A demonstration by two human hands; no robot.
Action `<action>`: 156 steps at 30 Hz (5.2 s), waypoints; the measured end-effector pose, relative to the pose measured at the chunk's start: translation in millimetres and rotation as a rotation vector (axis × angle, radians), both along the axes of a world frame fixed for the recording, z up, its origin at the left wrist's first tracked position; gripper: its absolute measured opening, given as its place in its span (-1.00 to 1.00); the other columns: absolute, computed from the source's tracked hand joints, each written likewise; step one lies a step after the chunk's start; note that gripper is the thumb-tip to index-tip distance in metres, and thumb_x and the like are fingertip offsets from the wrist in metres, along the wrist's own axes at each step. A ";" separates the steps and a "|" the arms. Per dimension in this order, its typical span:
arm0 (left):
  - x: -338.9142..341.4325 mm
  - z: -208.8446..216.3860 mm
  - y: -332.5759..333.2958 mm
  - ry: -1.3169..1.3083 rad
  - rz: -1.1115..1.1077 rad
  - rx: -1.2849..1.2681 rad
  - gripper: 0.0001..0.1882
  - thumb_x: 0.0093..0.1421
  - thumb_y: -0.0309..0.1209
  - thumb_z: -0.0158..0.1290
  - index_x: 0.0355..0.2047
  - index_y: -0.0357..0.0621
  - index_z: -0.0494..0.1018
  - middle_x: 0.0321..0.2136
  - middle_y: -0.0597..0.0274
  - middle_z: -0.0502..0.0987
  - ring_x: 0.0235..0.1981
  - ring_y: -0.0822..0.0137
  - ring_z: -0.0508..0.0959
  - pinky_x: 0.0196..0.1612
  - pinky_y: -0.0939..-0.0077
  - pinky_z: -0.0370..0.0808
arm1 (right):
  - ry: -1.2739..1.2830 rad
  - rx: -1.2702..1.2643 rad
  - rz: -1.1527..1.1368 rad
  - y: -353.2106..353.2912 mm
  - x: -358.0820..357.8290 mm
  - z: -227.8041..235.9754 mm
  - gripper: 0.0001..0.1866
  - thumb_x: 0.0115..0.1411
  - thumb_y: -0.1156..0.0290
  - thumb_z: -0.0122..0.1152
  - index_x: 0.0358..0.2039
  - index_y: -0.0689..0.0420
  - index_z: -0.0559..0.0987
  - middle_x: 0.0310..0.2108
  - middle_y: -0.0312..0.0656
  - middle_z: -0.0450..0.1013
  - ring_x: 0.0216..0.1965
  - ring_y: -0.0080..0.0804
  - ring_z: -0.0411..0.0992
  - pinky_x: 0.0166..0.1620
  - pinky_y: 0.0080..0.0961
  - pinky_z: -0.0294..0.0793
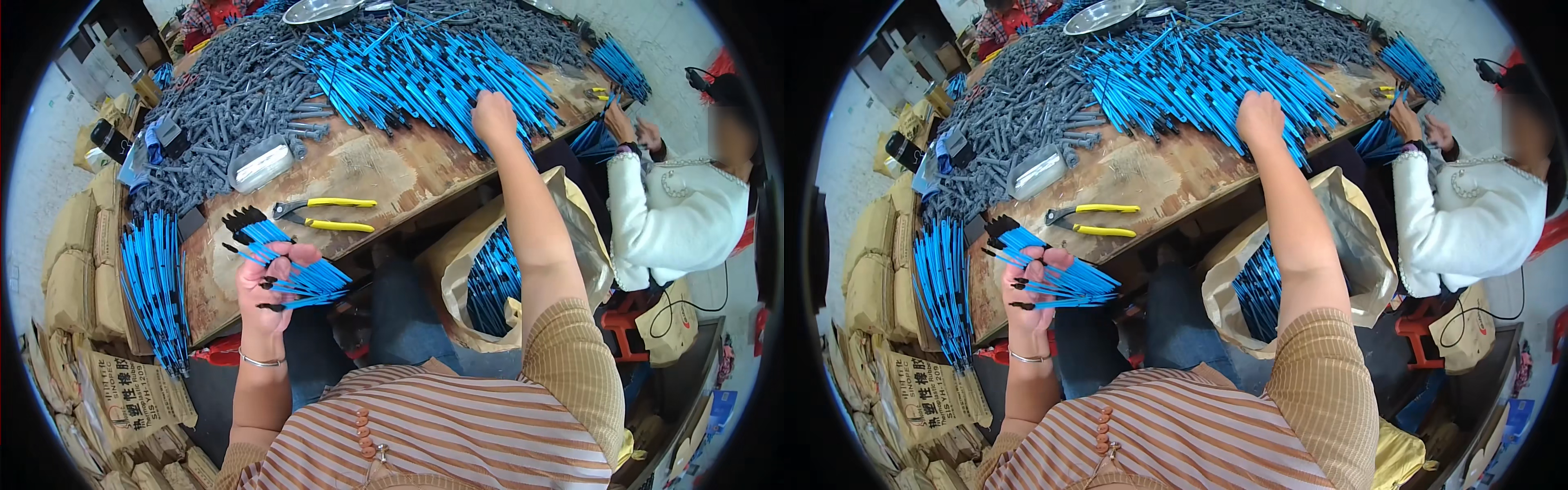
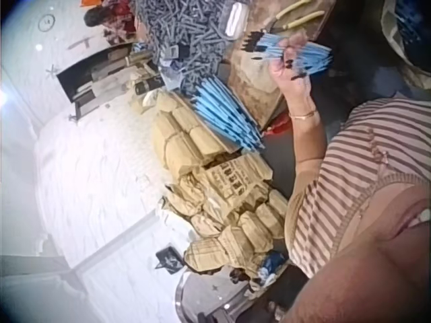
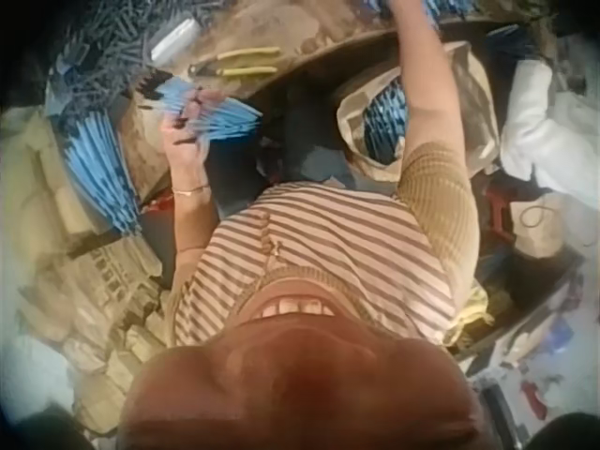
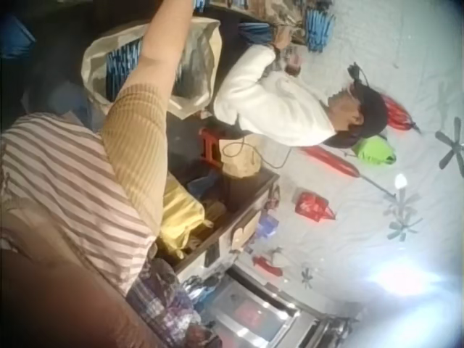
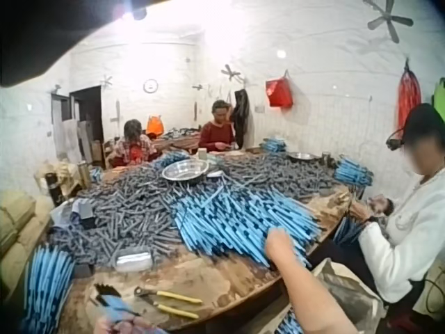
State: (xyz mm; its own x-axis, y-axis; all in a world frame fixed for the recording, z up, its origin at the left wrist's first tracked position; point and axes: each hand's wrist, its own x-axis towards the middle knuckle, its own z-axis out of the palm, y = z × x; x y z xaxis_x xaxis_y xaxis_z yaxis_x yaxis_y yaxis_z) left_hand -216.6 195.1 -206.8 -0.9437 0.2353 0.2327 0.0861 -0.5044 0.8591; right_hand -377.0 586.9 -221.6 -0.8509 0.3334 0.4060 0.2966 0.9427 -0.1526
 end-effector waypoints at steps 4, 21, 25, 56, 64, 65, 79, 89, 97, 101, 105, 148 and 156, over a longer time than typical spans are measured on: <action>-1.0 -4.6 -1.8 -0.036 -0.019 0.049 -0.79 0.13 -0.49 0.01 -0.22 -0.29 0.39 -0.33 -0.09 0.52 -0.33 0.08 0.56 -0.19 0.18 0.51 | 0.067 -0.031 -0.027 -4.4 3.7 -1.5 -0.77 0.02 0.32 0.17 -0.31 0.11 0.47 -0.31 0.01 0.40 -0.23 -0.02 0.39 -0.22 -0.18 0.40; -16.1 -7.3 -5.9 -0.324 -0.032 0.168 -0.76 0.09 -0.44 0.08 -0.22 -0.15 0.36 -0.35 0.02 0.53 -0.37 0.10 0.57 -0.24 0.17 0.54 | 0.136 -1.138 0.858 -110.1 148.5 93.4 -0.73 0.07 0.46 0.15 -0.21 0.23 0.37 -0.50 -0.10 0.47 -0.49 -0.54 0.45 -0.48 -0.57 0.38; -16.3 -9.2 -4.1 -0.374 -0.182 0.375 -0.71 0.07 -0.41 0.12 -0.20 -0.13 0.34 -0.32 0.03 0.52 -0.39 0.13 0.56 -0.28 0.20 0.54 | 0.021 -0.857 1.158 -179.8 174.9 55.1 -0.74 0.02 0.46 0.19 -0.28 0.24 0.37 -0.56 -0.07 0.45 -0.56 -0.30 0.47 -0.51 -0.44 0.40; 6.1 -3.8 3.6 -0.118 -0.135 0.167 -0.75 0.06 -0.46 0.10 -0.24 -0.20 0.38 -0.45 0.02 0.51 -0.44 0.10 0.55 -0.34 0.26 0.52 | 1.016 -1.354 -0.316 11.4 106.9 -76.6 -0.30 0.22 0.07 -0.14 0.15 0.41 0.05 0.18 0.10 0.04 0.19 -0.18 0.05 0.21 -0.46 -0.03; 3.1 -7.9 -1.4 -0.126 -0.116 0.149 -0.76 0.05 -0.45 0.11 -0.25 -0.22 0.38 -0.47 0.00 0.52 -0.45 0.10 0.55 -0.34 0.25 0.52 | 1.107 -1.349 -0.102 30.9 49.3 -79.9 -0.31 0.25 0.03 -0.26 0.16 0.40 0.03 0.21 0.10 -0.01 0.23 -0.15 -0.03 0.23 -0.40 -0.08; -0.1 -8.8 -1.7 -0.128 -0.115 0.137 -0.76 0.05 -0.45 0.11 -0.26 -0.22 0.38 -0.47 0.00 0.51 -0.46 0.10 0.55 -0.34 0.25 0.53 | 1.006 -1.231 -0.082 25.3 44.1 -71.8 -0.29 0.25 0.01 -0.28 0.16 0.41 0.03 0.21 0.13 -0.03 0.25 -0.12 -0.06 0.24 -0.36 -0.10; -1.4 -7.8 20.7 -0.107 -0.161 0.096 -0.78 0.06 -0.48 0.09 -0.26 -0.22 0.37 -0.44 -0.03 0.51 -0.42 0.11 0.55 -0.31 0.24 0.52 | 0.346 -0.669 -0.460 -4.3 10.0 -29.7 -0.06 0.16 -0.17 -0.28 0.14 0.55 -0.10 0.20 0.34 -0.19 0.27 0.10 -0.25 0.25 -0.07 -0.26; 30.2 -17.7 -8.6 -0.132 -0.046 -0.030 -0.77 0.09 -0.52 0.05 -0.21 -0.22 0.37 -0.36 -0.05 0.52 -0.30 0.13 0.55 -0.21 0.31 0.48 | 0.559 -0.610 -0.319 0.3 23.5 -44.4 -0.26 0.18 0.04 -0.13 0.15 0.41 0.05 0.17 0.26 -0.03 0.23 0.11 -0.10 0.23 -0.10 -0.15; 3.7 -8.1 -5.5 -0.257 0.208 -0.098 -0.78 0.11 -0.53 0.00 -0.21 -0.24 0.35 -0.42 0.03 0.50 -0.40 0.15 0.53 -0.30 0.30 0.48 | 0.565 -0.076 0.183 -30.8 13.1 -2.0 -0.81 0.02 0.36 0.05 -0.37 0.13 0.55 -0.30 -0.03 0.43 -0.19 -0.07 0.35 -0.13 -0.22 0.32; -4.5 -24.1 1.6 -0.140 0.128 -0.057 -0.76 0.11 -0.53 -0.01 -0.18 -0.25 0.33 -0.53 0.10 0.46 -0.51 0.17 0.48 -0.37 0.34 0.46 | 0.102 0.091 -0.049 -45.8 -36.2 -5.7 -0.80 -0.06 0.34 0.00 -0.59 0.10 0.59 -0.48 -0.08 0.45 -0.37 -0.13 0.40 -0.40 -0.21 0.38; 1.8 -33.5 -35.7 -0.152 0.117 -0.074 -0.74 0.14 -0.48 -0.01 -0.14 -0.21 0.30 -0.53 0.10 0.45 -0.53 0.23 0.44 -0.42 0.44 0.43 | 0.304 0.094 0.003 -73.9 -60.2 -26.1 -0.85 -0.03 0.27 0.14 -0.50 0.06 0.51 -0.43 -0.20 0.41 -0.30 -0.21 0.36 -0.30 -0.27 0.34; 54.3 -13.0 -50.5 -0.151 0.098 0.254 -0.76 0.05 -0.57 0.05 -0.22 -0.18 0.40 -0.42 0.14 0.54 -0.44 0.39 0.51 -0.36 0.59 0.42 | -0.087 -0.797 1.028 -272.3 208.4 -12.8 -0.80 0.23 0.39 -0.07 -0.36 0.26 0.45 -0.52 -0.13 0.44 -0.47 -0.37 0.43 -0.37 -0.52 0.40; 37.0 -28.1 -60.8 -0.212 0.153 0.169 -0.77 0.08 -0.62 -0.02 -0.22 -0.20 0.39 -0.40 0.10 0.53 -0.34 0.22 0.55 -0.21 0.37 0.50 | -0.097 -0.905 1.019 -261.4 176.9 9.1 -0.83 0.16 0.41 0.06 -0.33 0.27 0.50 -0.48 -0.20 0.42 -0.46 -0.50 0.37 -0.35 -0.58 0.36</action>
